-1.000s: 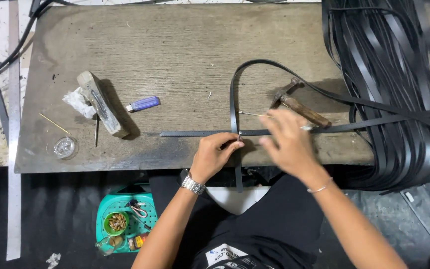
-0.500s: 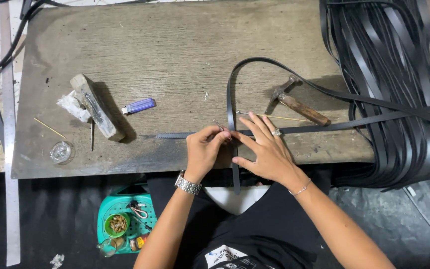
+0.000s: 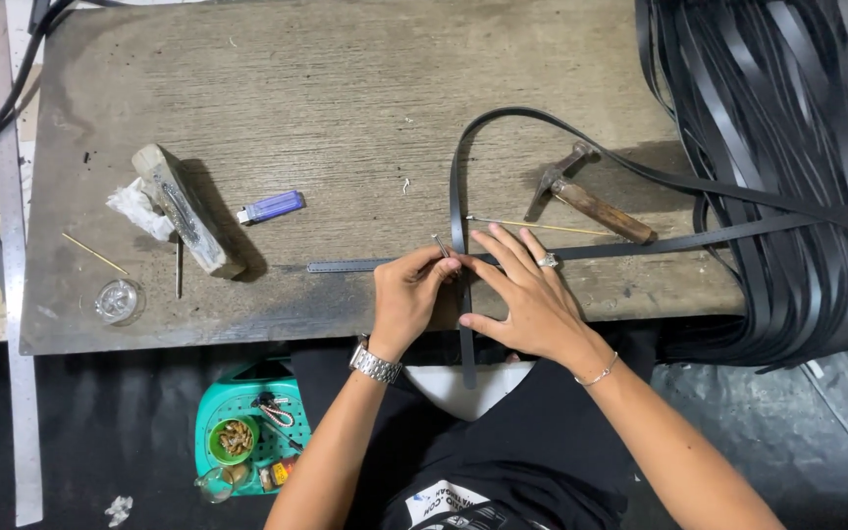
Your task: The person measures a black leather strip with a ruler, marks it with a wooden stick, and then uses a hammer to drive nails into the marked points. The person repeats this process for several nails along the strip.
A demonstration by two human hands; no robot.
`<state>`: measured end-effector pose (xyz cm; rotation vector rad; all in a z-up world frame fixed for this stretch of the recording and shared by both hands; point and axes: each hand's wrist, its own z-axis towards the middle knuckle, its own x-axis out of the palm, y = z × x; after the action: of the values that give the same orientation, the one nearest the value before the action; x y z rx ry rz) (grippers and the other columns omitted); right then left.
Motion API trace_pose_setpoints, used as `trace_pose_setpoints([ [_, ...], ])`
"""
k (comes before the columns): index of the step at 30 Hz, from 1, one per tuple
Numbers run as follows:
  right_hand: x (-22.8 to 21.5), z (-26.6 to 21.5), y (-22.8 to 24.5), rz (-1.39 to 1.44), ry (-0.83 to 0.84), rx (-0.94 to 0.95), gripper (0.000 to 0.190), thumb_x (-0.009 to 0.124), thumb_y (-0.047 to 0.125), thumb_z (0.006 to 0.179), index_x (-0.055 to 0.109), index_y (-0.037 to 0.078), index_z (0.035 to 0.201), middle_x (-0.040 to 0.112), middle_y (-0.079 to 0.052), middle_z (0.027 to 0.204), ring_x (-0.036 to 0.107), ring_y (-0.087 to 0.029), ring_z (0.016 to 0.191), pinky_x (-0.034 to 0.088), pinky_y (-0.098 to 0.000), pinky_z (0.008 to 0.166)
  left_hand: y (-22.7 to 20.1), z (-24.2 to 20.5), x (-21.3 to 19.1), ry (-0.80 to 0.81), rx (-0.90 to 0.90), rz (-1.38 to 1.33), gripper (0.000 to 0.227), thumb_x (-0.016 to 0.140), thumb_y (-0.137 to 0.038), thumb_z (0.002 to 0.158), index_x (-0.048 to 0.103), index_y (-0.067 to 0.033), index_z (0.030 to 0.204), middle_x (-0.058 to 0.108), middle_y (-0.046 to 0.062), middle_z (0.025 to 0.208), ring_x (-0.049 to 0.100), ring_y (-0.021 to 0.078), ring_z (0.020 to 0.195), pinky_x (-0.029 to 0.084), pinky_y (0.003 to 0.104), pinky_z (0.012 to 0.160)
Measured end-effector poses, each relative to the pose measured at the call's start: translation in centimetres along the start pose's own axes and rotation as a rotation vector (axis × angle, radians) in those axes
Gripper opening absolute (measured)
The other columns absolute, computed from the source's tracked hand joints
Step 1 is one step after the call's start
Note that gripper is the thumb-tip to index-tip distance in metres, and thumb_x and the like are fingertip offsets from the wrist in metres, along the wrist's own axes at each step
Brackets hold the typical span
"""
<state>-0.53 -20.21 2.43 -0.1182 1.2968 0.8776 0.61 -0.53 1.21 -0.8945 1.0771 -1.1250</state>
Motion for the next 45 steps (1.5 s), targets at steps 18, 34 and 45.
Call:
trace_pose_setpoints([
  [18, -0.1, 0.1, 0.1, 0.014, -0.019, -0.005, 0.071, 0.070, 0.058, 0.088, 0.059, 0.011, 0.140, 0.050, -0.016, 0.152, 0.038, -0.035, 0.149, 0.015, -0.0543, 0.124, 0.0, -0.1, 0.2, 0.018, 0.017, 0.021, 0.005, 0.077, -0.013, 0.090, 0.079, -0.0092, 0.092, 0.079, 0.008, 0.078, 0.076, 0.0230, 0.066, 0.060, 0.034, 0.062],
  [34, 0.0, -0.1, -0.8, -0.034, -0.132, -0.025, 0.078, 0.075, 0.060, 0.082, 0.058, 0.010, 0.140, 0.050, -0.015, 0.153, 0.040, -0.036, 0.147, 0.024, -0.0543, 0.123, 0.1, -0.8, 0.7, 0.035, 0.171, 0.163, 0.003, 0.075, -0.008, 0.092, 0.077, -0.0085, 0.094, 0.077, 0.010, 0.077, 0.075, 0.0314, 0.072, 0.060, 0.035, 0.062],
  [45, -3.1, -3.1, -10.6, -0.644, -0.052, 0.492, 0.039, 0.052, 0.046, 0.109, 0.065, 0.011, 0.120, 0.059, -0.006, 0.095, 0.059, -0.028, 0.100, 0.044, -0.0498, 0.088, 0.9, -0.8, 1.0, 0.045, 0.276, 0.176, 0.007, 0.079, -0.009, 0.088, 0.075, -0.0055, 0.091, 0.077, 0.009, 0.078, 0.075, 0.0295, 0.073, 0.062, 0.035, 0.065],
])
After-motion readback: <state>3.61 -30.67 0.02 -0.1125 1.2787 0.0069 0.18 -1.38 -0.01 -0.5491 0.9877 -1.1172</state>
